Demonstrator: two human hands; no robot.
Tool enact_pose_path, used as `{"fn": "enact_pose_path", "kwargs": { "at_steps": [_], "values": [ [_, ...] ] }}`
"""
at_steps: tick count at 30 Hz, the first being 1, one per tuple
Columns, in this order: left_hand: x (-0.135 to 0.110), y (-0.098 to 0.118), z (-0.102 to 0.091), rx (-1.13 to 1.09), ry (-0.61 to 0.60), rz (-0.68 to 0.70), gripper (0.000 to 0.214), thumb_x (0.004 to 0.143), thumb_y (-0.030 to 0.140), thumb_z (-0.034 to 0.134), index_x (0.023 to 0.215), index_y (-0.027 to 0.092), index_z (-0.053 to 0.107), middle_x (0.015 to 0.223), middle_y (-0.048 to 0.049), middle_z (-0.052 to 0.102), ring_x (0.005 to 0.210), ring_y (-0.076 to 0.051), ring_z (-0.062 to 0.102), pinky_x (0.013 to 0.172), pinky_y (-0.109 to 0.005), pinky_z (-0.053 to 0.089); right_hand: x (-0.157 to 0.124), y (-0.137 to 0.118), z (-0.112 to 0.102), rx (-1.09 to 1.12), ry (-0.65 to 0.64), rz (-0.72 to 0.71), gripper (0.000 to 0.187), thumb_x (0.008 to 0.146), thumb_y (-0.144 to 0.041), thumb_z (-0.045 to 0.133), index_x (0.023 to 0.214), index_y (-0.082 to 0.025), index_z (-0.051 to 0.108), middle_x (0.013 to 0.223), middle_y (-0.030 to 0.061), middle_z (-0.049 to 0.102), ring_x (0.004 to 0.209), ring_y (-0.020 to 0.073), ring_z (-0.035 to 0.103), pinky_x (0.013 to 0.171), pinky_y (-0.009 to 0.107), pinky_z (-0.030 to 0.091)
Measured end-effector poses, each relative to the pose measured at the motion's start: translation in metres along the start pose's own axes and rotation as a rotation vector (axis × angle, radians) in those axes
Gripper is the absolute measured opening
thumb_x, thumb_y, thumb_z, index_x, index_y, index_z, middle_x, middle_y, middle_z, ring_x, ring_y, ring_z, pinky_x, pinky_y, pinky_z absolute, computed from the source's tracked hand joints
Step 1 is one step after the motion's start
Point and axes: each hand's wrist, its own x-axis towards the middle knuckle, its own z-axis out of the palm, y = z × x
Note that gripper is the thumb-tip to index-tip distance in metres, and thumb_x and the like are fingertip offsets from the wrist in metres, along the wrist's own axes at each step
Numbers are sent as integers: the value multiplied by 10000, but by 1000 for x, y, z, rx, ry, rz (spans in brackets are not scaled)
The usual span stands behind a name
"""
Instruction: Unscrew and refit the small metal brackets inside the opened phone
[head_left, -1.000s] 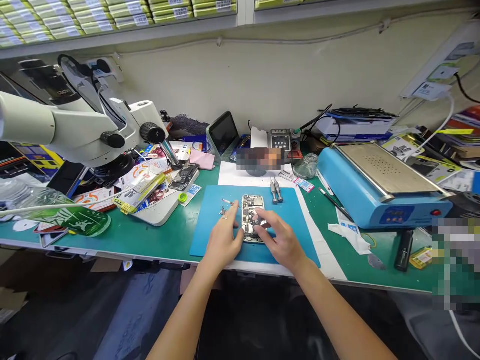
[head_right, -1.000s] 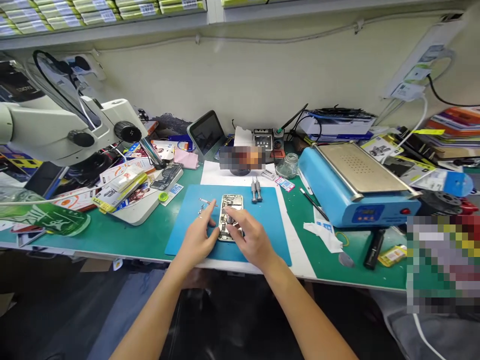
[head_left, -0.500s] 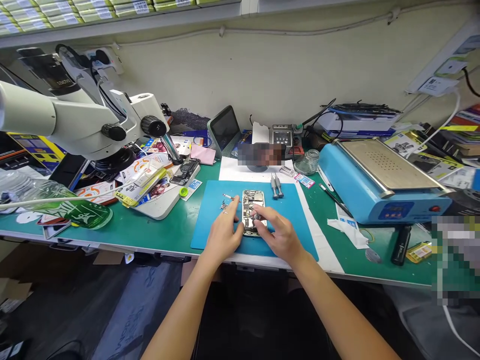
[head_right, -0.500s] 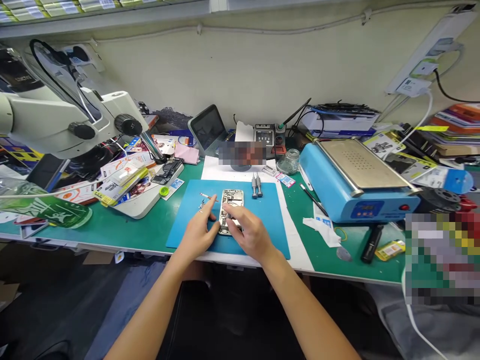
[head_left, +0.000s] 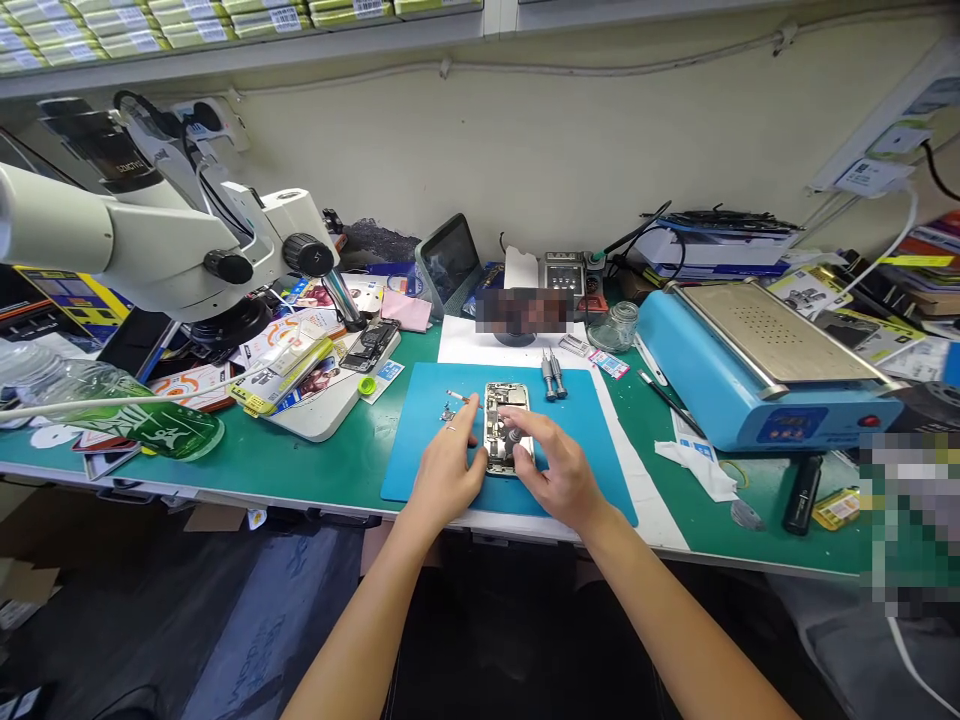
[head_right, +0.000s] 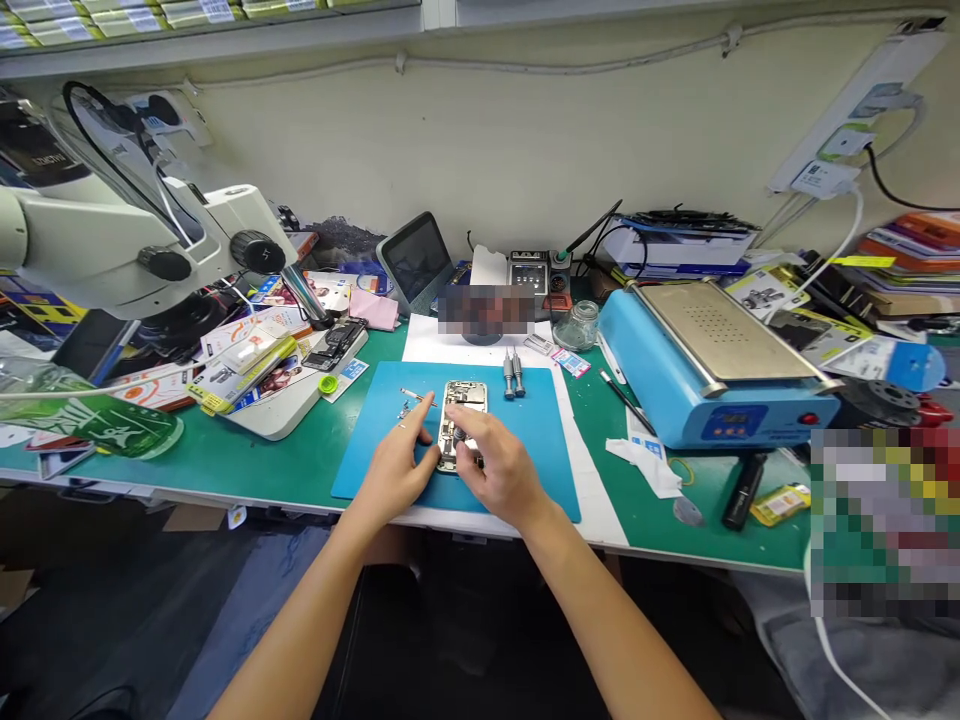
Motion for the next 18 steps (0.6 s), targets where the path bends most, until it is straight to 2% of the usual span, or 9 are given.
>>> {"fn": "enact_pose_path", "kwargs": {
  "at_steps": [2, 4, 6, 9, 13, 18],
  "values": [
    [0, 0, 0, 3, -3, 6, 707, 992, 179, 514, 1662, 164, 289, 1147, -111, 698, 994, -248, 670, 949, -413, 549, 1, 0, 0, -17, 9, -19, 578, 1010, -96, 587, 1525, -324, 459, 1289, 106, 676, 1187, 254, 704, 963, 429, 655],
    [0, -1, 0, 8, -6, 3, 702, 997, 188, 514, 1661, 163, 289, 1143, -112, 699, 990, -249, 670, 943, -416, 551, 1, 0, 0, -37, 30, -17, 576, 1007, -113, 620, 1517, -333, 468, 1217, 95, 661, 1103, 238, 711, 899, 398, 666],
    [0, -1, 0, 9, -6, -2, 703, 994, 184, 518, 1659, 159, 293, 1128, -108, 703, 986, -249, 670, 942, -417, 551, 1, 0, 0, -45, 34, -9, 582, 1010, -95, 594, 1527, -326, 462, 1192, 93, 644, 1056, 225, 704, 867, 380, 665],
    [0, 0, 0, 2, -5, 3, 708, 989, 171, 520, 1659, 168, 290, 1147, -106, 703, 990, -242, 669, 953, -413, 551, 1, -1, -1, -44, 19, -15, 597, 1007, -72, 554, 1542, -314, 449, 1219, 104, 626, 1084, 233, 688, 885, 394, 659],
    [0, 0, 0, -2, -9, 2, 706, 997, 175, 514, 1663, 183, 281, 1176, -105, 698, 996, -236, 670, 961, -410, 552, 1, -1, -1, -34, 20, -15, 602, 1005, -121, 621, 1535, -349, 448, 1197, 89, 632, 1072, 240, 693, 882, 404, 663],
    [-1, 0, 0, 5, 1, 3, 711, 995, 172, 517, 1663, 199, 279, 1108, -83, 697, 996, -240, 669, 963, -407, 549, 1, -1, 0, -20, 8, 15, 606, 1015, -69, 514, 1550, -342, 431, 1278, 109, 630, 1115, 245, 691, 897, 420, 663]
  ]
}}
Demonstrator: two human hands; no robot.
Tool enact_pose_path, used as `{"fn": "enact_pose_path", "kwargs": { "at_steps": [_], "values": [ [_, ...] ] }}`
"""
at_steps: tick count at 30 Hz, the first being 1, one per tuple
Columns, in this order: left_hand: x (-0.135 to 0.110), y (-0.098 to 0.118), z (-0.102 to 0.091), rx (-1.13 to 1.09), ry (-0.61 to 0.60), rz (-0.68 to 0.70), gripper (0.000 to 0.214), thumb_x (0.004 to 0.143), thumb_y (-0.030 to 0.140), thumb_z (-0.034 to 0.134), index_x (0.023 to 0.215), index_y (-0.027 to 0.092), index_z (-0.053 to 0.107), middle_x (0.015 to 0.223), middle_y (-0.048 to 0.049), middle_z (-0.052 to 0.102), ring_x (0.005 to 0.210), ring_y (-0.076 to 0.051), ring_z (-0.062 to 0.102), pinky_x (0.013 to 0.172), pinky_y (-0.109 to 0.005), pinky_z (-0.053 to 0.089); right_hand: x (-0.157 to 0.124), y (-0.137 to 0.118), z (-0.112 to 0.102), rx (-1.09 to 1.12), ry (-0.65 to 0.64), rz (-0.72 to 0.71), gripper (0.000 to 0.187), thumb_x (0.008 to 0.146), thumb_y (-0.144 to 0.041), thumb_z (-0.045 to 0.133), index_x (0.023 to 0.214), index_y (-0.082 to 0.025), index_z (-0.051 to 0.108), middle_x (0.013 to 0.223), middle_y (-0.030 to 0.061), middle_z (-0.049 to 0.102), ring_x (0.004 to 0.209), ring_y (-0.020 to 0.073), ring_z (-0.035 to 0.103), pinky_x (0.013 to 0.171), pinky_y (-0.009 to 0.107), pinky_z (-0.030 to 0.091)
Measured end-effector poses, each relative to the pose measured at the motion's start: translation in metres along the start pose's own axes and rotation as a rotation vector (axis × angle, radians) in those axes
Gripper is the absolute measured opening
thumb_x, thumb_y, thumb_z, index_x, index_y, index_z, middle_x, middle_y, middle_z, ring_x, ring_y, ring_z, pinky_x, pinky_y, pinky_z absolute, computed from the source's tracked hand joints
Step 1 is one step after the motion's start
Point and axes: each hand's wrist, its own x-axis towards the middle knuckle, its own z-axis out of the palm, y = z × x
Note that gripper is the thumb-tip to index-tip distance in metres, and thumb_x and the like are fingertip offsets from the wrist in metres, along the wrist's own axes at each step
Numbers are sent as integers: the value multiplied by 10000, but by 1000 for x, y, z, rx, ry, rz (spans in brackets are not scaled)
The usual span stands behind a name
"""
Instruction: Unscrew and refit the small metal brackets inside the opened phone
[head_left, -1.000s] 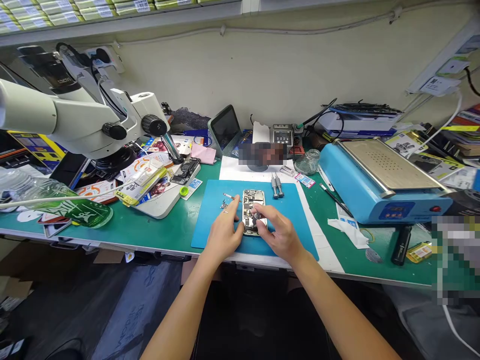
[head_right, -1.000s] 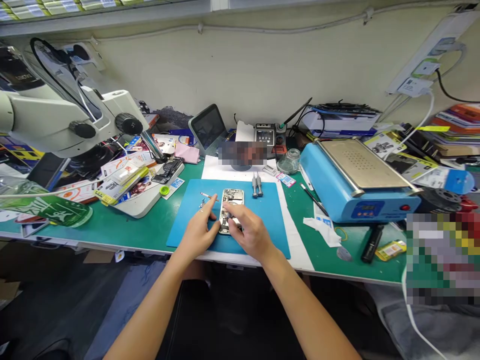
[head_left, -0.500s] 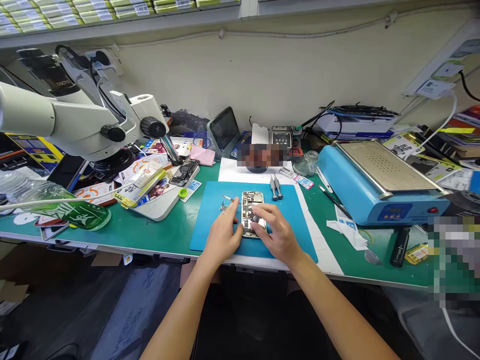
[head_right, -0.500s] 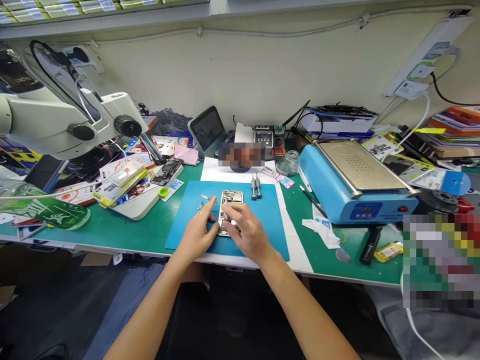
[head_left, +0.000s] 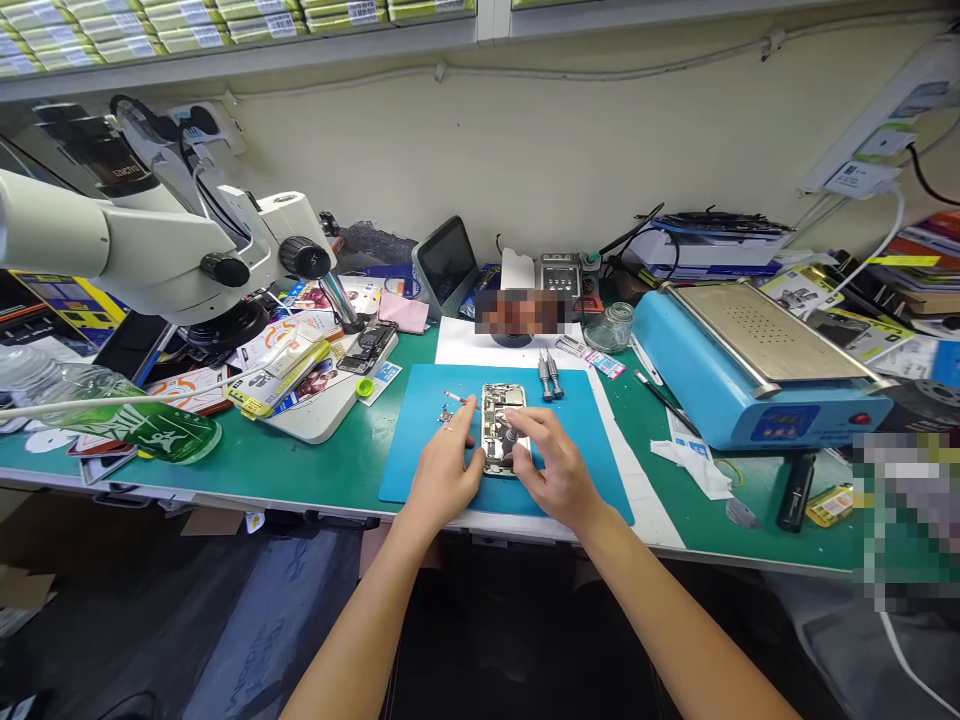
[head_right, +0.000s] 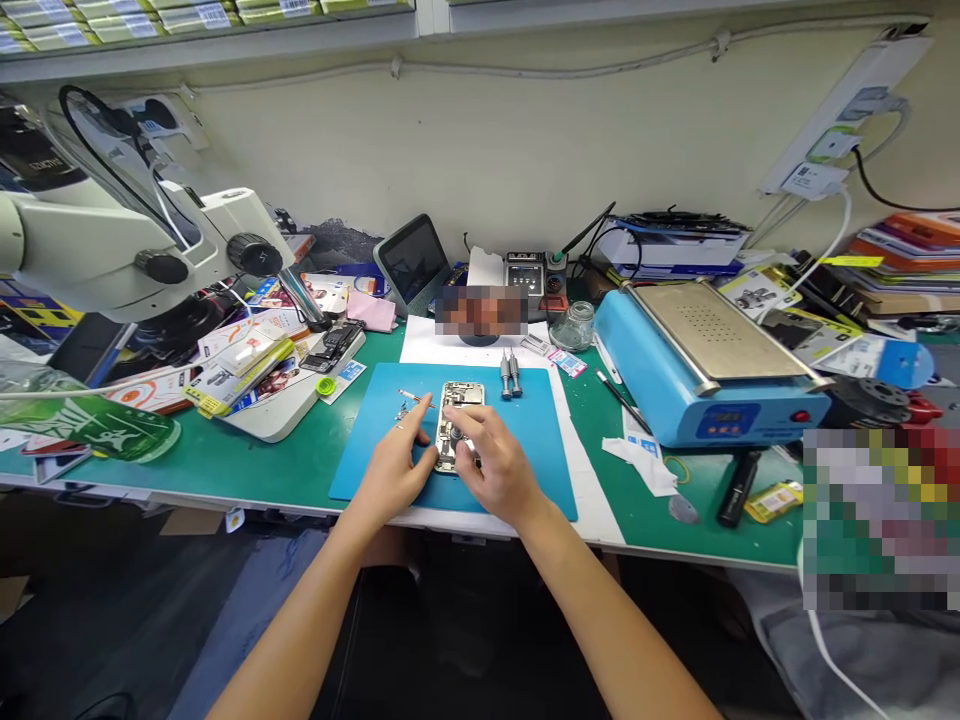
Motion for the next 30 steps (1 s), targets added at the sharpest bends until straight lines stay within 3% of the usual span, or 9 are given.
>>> {"fn": "enact_pose_path", "kwargs": {
  "at_steps": [5, 10, 15, 20, 26, 30],
  "values": [
    [1, 2, -1, 10, -10, -17, 698, 1000, 173, 521, 1658, 190, 290, 1132, -88, 694, 968, -234, 668, 953, -400, 548, 0, 1, 1, 7, 5, -15, 611, 999, -106, 622, 1534, -343, 445, 1253, 99, 643, 1133, 251, 690, 920, 418, 660],
    [1, 2, -1, 8, -9, -17, 703, 995, 155, 525, 1659, 175, 294, 1109, -87, 697, 965, -231, 664, 951, -399, 545, 0, 1, 1, 14, -2, -8, 604, 1010, -50, 489, 1552, -310, 427, 1300, 115, 654, 1168, 248, 690, 943, 428, 654],
    [1, 2, -1, 11, -8, -14, 701, 999, 172, 522, 1661, 182, 292, 1089, -82, 696, 968, -237, 666, 950, -405, 545, 0, 1, 1, 9, -26, 11, 583, 1015, -137, 597, 1534, -339, 425, 1275, 101, 683, 1140, 260, 713, 920, 441, 667],
    [1, 2, -2, 9, -14, -30, 708, 991, 186, 530, 1660, 198, 299, 1073, -75, 699, 966, -241, 666, 936, -405, 551, -2, 1, 2, 20, -29, 35, 628, 1014, -60, 467, 1574, -332, 388, 1252, 100, 697, 1100, 242, 719, 904, 425, 665],
    [1, 2, -2, -7, -7, -27, 712, 988, 189, 539, 1661, 201, 304, 1073, -74, 701, 973, -239, 668, 952, -403, 553, -3, 1, 3, 25, -28, 36, 614, 1011, -128, 582, 1561, -332, 399, 1217, 92, 709, 1019, 237, 727, 869, 402, 665],
    [1, 3, -2, 4, -8, -33, 704, 991, 191, 539, 1657, 187, 311, 1138, -94, 705, 988, -238, 666, 959, -401, 548, -4, 0, 3, 10, -29, 51, 620, 1016, -81, 493, 1576, -322, 378, 1195, 95, 711, 1017, 230, 727, 867, 397, 663]
  ]
}}
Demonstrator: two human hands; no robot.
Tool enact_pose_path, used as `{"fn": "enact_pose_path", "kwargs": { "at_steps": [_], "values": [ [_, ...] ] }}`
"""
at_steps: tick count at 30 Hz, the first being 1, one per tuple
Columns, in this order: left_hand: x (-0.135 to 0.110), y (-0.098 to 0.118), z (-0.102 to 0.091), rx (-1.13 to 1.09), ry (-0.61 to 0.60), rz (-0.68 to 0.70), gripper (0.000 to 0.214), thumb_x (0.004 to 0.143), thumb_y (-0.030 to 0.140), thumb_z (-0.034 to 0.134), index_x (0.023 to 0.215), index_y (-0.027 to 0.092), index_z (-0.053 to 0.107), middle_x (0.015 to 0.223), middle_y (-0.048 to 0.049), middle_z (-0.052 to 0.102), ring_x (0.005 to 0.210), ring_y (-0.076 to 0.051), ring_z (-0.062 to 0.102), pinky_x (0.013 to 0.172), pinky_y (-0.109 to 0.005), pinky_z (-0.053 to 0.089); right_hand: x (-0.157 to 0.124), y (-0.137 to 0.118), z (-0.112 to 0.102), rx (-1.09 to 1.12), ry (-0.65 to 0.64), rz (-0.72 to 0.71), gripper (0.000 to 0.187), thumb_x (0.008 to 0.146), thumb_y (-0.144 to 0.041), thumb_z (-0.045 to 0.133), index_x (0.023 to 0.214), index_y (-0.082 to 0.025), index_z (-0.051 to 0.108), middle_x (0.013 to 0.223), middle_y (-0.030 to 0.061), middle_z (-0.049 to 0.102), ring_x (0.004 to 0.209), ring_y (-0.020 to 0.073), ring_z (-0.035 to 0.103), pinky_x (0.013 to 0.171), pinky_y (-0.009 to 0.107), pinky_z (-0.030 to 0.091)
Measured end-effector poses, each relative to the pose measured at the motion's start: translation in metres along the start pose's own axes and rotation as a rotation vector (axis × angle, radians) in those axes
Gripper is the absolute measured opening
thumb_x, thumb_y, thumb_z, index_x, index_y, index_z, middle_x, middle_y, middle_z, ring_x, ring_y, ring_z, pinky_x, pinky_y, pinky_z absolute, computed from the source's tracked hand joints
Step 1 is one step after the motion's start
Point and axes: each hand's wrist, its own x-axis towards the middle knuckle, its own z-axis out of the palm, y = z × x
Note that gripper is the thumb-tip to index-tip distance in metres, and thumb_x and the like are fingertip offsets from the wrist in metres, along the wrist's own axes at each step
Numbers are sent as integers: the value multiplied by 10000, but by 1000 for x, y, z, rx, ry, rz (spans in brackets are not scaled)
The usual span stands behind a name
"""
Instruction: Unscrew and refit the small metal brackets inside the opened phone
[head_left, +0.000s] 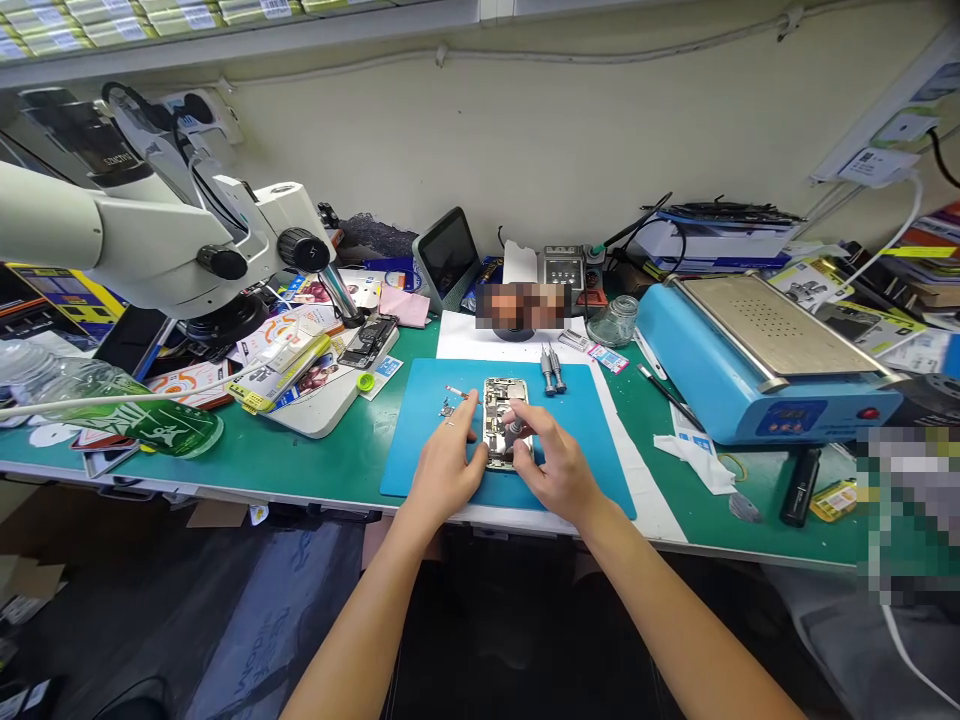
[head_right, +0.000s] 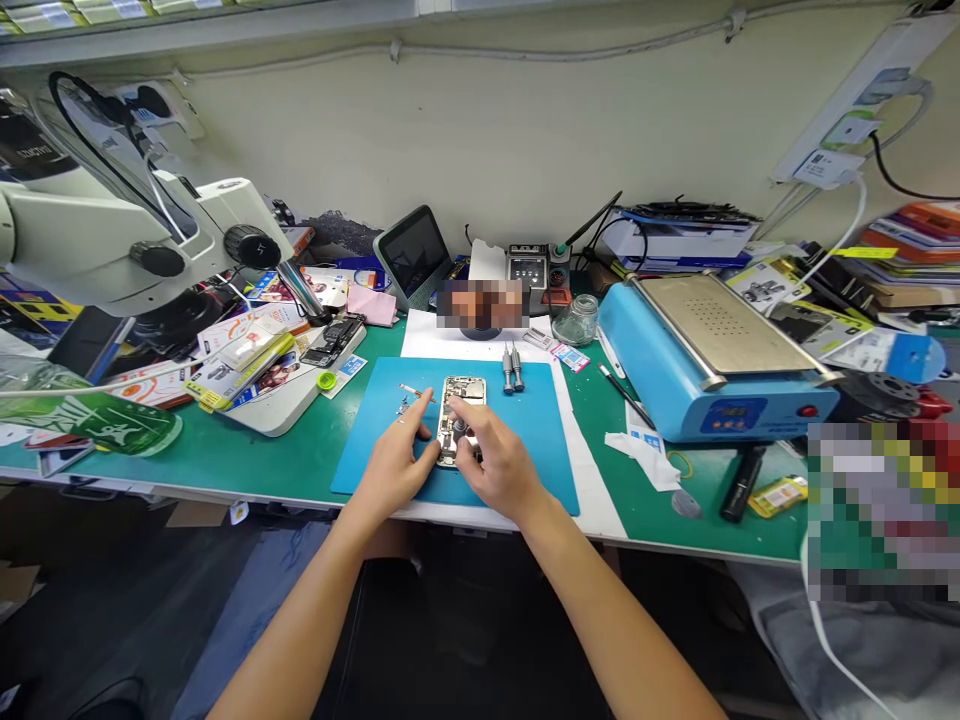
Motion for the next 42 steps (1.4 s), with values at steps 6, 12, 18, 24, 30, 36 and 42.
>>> {"fn": "enact_pose_path", "kwargs": {
  "at_steps": [6, 12, 18, 24, 30, 36, 42],
  "values": [
    [0, 0, 0, 18, -1, 7, 697, 997, 199, 529, 1657, 200, 307, 1201, -101, 696, 967, -224, 660, 951, -381, 541, -1, 1, 2, -7, 0, 6, 602, 1022, -173, 587, 1565, -324, 376, 1215, 95, 726, 967, 227, 747, 811, 377, 674],
    [0, -1, 0, 13, 5, 24, 697, 991, 183, 513, 1657, 197, 307, 1187, -98, 698, 970, -224, 656, 939, -382, 538, -2, 0, 1, -6, -9, 16, 655, 1012, -78, 471, 1603, -325, 337, 1250, 90, 737, 1065, 239, 758, 890, 406, 679],
    [0, -2, 0, 30, -8, 27, 699, 999, 193, 521, 1660, 179, 294, 1220, -116, 693, 982, -235, 656, 944, -395, 532, 0, 0, 0, -8, -3, -6, 594, 1023, -140, 590, 1550, -341, 404, 1315, 101, 713, 1154, 259, 734, 939, 435, 673],
    [0, 0, -1, 21, -2, 24, 696, 991, 168, 527, 1652, 177, 310, 1199, -107, 697, 979, -232, 655, 961, -390, 528, -1, -1, 0, 7, -3, 12, 647, 1014, -84, 510, 1595, -325, 360, 1331, 113, 698, 1134, 248, 736, 925, 420, 677],
    [0, 1, -1, 33, -1, 25, 708, 984, 147, 528, 1656, 195, 311, 1216, -108, 693, 974, -230, 656, 961, -385, 526, -1, 1, 2, 9, 10, 8, 641, 1022, -106, 550, 1592, -336, 365, 1300, 103, 714, 1139, 249, 740, 883, 388, 688],
    [0, 0, 0, 30, 5, 31, 708, 990, 154, 523, 1660, 190, 299, 1191, -98, 696, 953, -224, 654, 955, -387, 530, -2, 1, 3, 1, 14, 4, 630, 1026, -127, 543, 1597, -314, 353, 1295, 116, 715, 1131, 252, 741, 870, 396, 691],
    [0, 0, 0, 30, 10, 33, 705, 983, 151, 531, 1653, 184, 314, 1175, -94, 695, 963, -227, 654, 945, -376, 528, -2, 1, 3, -2, 23, 15, 614, 1041, -123, 506, 1598, -325, 345, 1245, 105, 730, 1080, 238, 757, 813, 363, 699]
  ]
}}
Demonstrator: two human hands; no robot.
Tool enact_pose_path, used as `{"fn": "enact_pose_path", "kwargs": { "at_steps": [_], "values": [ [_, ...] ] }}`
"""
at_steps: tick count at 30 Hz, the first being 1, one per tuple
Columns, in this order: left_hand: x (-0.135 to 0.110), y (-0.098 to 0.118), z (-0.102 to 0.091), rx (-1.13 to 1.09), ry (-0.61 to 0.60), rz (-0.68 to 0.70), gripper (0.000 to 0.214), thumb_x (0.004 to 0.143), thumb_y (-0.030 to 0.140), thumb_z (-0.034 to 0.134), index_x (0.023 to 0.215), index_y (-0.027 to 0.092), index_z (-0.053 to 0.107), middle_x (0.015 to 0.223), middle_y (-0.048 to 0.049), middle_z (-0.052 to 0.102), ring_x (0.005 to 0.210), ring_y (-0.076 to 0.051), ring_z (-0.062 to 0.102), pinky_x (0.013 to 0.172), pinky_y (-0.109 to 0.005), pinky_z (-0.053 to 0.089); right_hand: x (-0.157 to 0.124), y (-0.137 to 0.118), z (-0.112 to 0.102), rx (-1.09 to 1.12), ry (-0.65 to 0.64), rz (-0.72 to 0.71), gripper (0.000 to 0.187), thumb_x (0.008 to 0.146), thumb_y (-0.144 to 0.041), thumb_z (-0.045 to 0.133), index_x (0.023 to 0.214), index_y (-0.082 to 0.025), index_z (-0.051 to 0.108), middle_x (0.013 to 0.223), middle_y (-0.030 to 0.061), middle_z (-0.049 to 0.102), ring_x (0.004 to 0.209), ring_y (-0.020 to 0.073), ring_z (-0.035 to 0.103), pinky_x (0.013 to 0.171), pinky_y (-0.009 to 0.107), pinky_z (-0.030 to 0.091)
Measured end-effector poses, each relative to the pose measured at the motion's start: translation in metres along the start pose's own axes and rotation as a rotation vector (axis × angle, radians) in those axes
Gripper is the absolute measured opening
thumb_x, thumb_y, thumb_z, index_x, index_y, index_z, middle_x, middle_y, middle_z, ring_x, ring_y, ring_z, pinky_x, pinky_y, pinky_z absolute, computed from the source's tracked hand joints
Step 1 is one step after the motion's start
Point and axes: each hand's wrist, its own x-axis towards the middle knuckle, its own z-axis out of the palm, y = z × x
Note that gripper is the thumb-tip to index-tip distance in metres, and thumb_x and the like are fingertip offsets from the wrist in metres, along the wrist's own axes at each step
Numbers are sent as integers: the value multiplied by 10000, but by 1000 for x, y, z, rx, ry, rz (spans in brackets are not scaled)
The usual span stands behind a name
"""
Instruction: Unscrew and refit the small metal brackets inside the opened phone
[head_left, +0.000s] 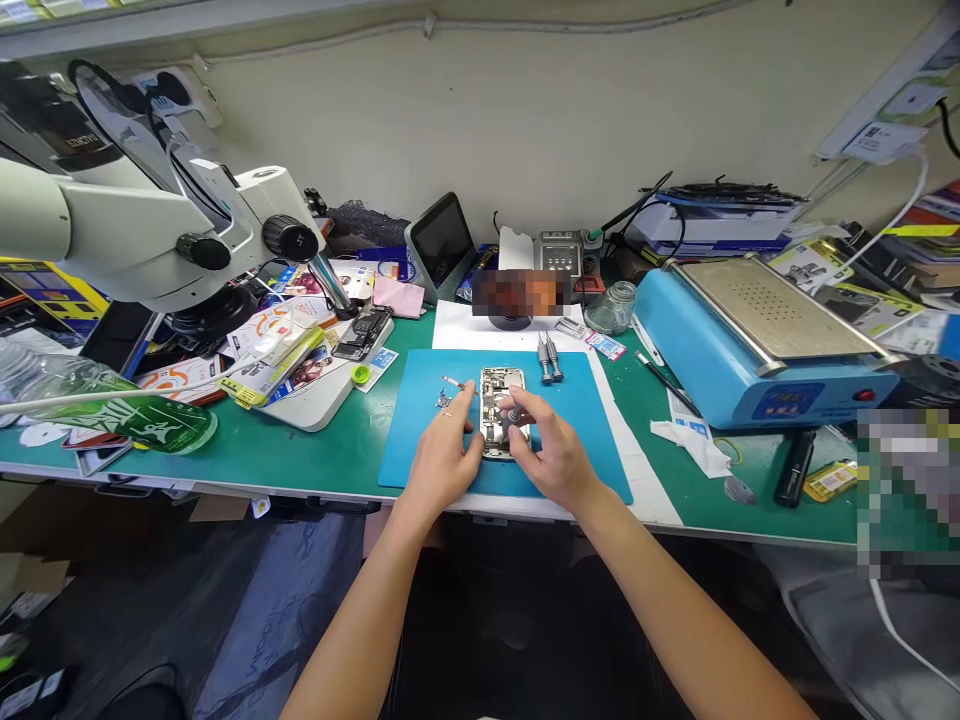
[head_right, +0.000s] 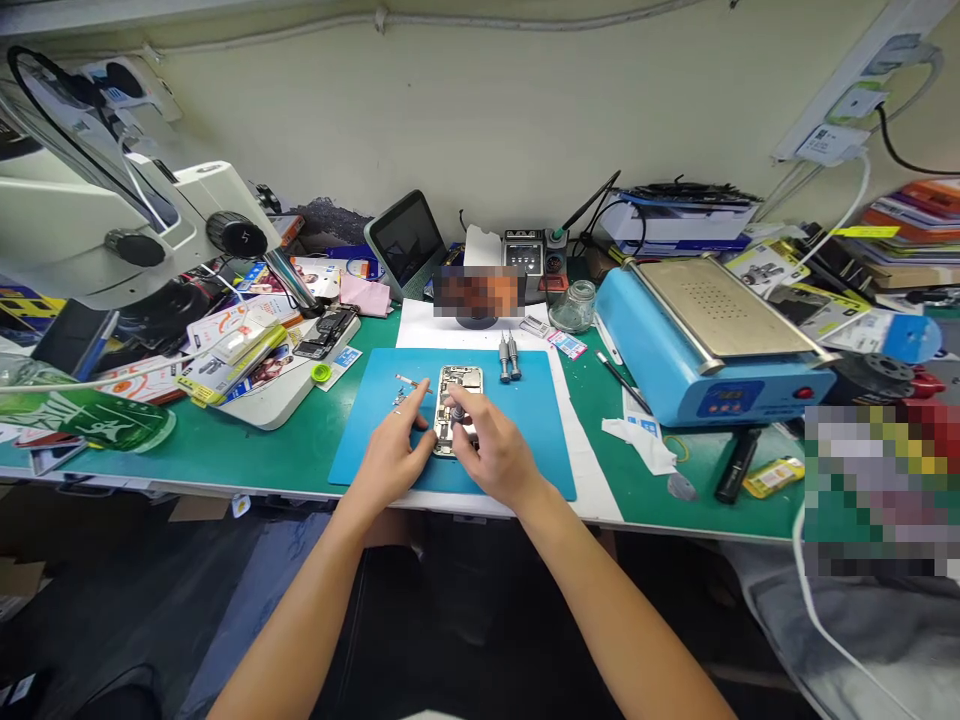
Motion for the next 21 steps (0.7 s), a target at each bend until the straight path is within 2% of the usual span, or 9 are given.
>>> {"fn": "enact_pose_path", "kwargs": {
  "at_steps": [3, 7, 12, 21],
  "values": [
    [0, 0, -1, 0, -6, -10, 697, 987, 163, 526, 1652, 173, 317, 1137, -88, 698, 948, -226, 651, 935, -376, 528, 1, -1, -1, 6, -5, -5, 621, 1035, -110, 493, 1602, -318, 351, 1247, 111, 730, 1075, 239, 756, 818, 367, 698],
    [0, 1, -1, -3, -6, -17, 690, 995, 177, 524, 1653, 170, 319, 1141, -91, 698, 940, -222, 649, 944, -373, 522, 0, 0, 0, 22, -17, 7, 621, 1033, -164, 588, 1588, -342, 373, 1285, 104, 730, 1078, 242, 762, 850, 381, 700],
    [0, 1, -1, -1, -13, -18, 701, 987, 181, 539, 1652, 166, 318, 1167, -97, 699, 970, -225, 648, 953, -368, 521, -3, 2, 2, 64, -19, 72, 611, 1056, -185, 565, 1605, -363, 363, 1175, 71, 753, 973, 205, 780, 810, 342, 705],
    [1, 1, -1, 29, -9, -18, 726, 962, 176, 577, 1644, 172, 329, 1134, -83, 696, 949, -221, 649, 935, -354, 524, -6, 0, 2, 80, -3, 95, 616, 1062, -194, 564, 1616, -356, 350, 1205, 79, 746, 1038, 221, 774, 893, 393, 692]
  ]
}}
